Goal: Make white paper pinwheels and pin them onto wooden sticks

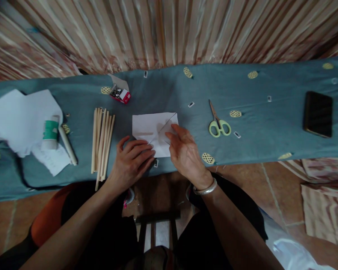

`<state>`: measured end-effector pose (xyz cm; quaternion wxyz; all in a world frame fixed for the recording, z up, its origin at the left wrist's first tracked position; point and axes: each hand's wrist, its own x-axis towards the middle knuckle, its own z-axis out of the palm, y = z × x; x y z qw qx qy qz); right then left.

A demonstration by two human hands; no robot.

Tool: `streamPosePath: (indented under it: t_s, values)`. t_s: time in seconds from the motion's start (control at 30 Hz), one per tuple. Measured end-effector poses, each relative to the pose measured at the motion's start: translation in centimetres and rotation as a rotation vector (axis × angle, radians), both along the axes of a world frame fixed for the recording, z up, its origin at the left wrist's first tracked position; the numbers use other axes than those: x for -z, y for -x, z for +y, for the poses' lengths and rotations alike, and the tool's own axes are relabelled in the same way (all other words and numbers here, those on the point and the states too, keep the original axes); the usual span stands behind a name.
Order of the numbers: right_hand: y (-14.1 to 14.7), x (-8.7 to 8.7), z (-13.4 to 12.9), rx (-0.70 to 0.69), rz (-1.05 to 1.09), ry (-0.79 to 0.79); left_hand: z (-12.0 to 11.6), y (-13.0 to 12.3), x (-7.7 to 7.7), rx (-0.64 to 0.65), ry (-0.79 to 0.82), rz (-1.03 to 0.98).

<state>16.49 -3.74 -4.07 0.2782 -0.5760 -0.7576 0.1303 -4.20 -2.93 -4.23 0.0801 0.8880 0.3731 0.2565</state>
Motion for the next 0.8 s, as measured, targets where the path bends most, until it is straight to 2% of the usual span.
streamPosePath:
  t_s: [0.23, 0.47, 0.63, 0.8]
  values:
    - [-1.2, -0.8, -0.2, -0.025, 0.067, 0.078, 0.1, 0.6, 0.2, 0.005, -0.022, -0.023]
    - [-2.6, -1.0, -0.5, -0.123, 0.213, 0.242, 0.0, 1.2, 0.0, -0.002, 0.032, -0.058]
    - [-2.3, -1.2, -0.4, -0.084, 0.345, 0.292, -0.1, 1.3, -0.1, 0.004, 0.06, -0.082]
    - [-1.7, -1.4, 0.1, -0.07, 0.424, 0.278, -0.2, 1.3, -0.2, 0.0, 0.078, -0.081]
